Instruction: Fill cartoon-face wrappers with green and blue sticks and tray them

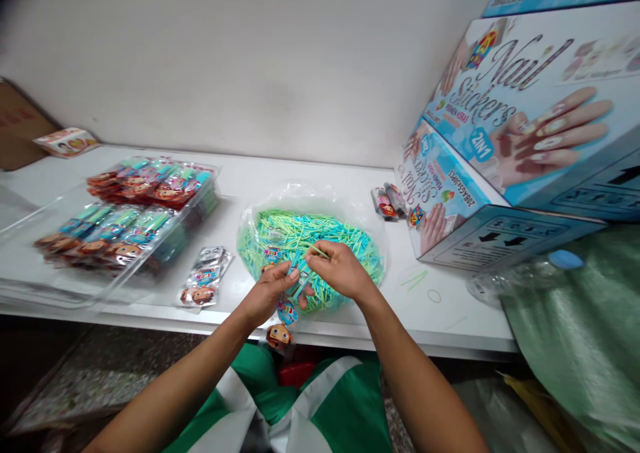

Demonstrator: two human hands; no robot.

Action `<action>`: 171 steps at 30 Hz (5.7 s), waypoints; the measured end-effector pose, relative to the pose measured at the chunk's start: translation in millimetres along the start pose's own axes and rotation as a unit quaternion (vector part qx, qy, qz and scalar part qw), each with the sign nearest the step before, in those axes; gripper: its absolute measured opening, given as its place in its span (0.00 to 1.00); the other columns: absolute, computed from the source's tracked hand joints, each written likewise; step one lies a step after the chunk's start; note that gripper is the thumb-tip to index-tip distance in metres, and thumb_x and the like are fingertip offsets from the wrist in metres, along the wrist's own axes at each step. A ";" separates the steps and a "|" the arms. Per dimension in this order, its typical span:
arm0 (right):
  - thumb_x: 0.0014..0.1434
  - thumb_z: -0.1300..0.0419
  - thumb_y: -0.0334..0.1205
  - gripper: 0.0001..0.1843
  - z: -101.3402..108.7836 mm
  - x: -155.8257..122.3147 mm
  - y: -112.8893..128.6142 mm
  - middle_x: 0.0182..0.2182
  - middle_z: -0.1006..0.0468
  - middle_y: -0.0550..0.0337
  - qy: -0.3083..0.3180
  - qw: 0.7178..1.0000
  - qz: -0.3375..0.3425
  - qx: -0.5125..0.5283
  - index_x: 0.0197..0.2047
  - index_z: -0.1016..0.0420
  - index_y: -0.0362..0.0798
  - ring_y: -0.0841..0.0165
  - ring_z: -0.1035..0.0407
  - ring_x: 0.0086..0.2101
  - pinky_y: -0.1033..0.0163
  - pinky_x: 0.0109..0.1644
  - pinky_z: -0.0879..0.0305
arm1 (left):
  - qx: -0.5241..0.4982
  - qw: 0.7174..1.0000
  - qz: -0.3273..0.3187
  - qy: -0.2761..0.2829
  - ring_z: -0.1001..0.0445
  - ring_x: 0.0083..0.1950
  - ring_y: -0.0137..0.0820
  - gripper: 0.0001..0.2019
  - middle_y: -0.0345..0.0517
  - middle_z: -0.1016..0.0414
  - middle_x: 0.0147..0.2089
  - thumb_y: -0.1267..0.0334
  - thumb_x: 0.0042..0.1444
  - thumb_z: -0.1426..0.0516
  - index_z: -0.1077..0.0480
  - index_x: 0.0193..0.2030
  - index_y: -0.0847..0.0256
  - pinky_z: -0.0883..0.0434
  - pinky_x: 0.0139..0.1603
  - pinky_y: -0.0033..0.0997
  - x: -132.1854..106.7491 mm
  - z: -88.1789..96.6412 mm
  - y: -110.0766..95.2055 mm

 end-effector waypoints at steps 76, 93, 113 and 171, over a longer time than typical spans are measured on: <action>0.56 0.40 0.42 0.18 -13.6 -19.9 0.8 0.31 0.31 0.62 -0.211 0.973 0.045 0.075 0.50 0.33 0.50 0.72 0.35 0.31 0.64 0.37 0.37 | 0.304 0.832 -0.330 -0.327 0.29 0.36 0.26 0.22 0.42 0.26 0.38 0.61 0.44 0.35 0.34 0.47 0.63 0.31 0.39 0.27 -76.7 127.2 -146.2; 0.56 0.42 0.47 0.14 -7.1 -22.0 -2.6 0.30 0.27 0.61 -0.175 0.984 -0.028 0.035 0.44 0.28 0.50 0.72 0.34 0.30 0.66 0.34 0.36 | 0.750 0.495 0.040 -0.438 0.37 0.48 0.40 0.19 0.60 0.30 0.47 0.66 0.50 0.41 0.35 0.47 0.77 0.42 0.51 0.37 -93.4 287.3 -186.1; 0.59 0.44 0.46 0.12 -1.3 -27.5 3.9 0.29 0.27 0.61 -0.149 0.988 0.017 0.025 0.43 0.27 0.49 0.71 0.34 0.30 0.66 0.33 0.37 | 0.628 0.610 0.157 -0.457 0.26 0.42 0.43 0.27 0.53 0.24 0.42 0.47 0.46 0.44 0.34 0.49 0.62 0.36 0.35 0.32 -74.3 226.8 -43.2; 0.59 0.48 0.46 0.14 -19.7 1.4 -79.2 0.32 0.26 0.58 -0.031 0.968 -0.052 -0.243 0.39 0.28 0.45 0.68 0.33 0.34 0.65 0.38 0.41 | 0.004 0.961 -0.020 -0.274 0.25 0.28 0.30 0.13 0.45 0.24 0.25 0.61 0.34 0.31 0.26 0.25 0.66 0.29 0.36 0.32 7.9 48.0 -12.8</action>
Point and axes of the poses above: each hand's wrist, its own x-axis towards the middle knuckle, its own z-axis out of the back of the hand, y = z × x, the point moved 1 cm from there along x, towards the middle knuckle
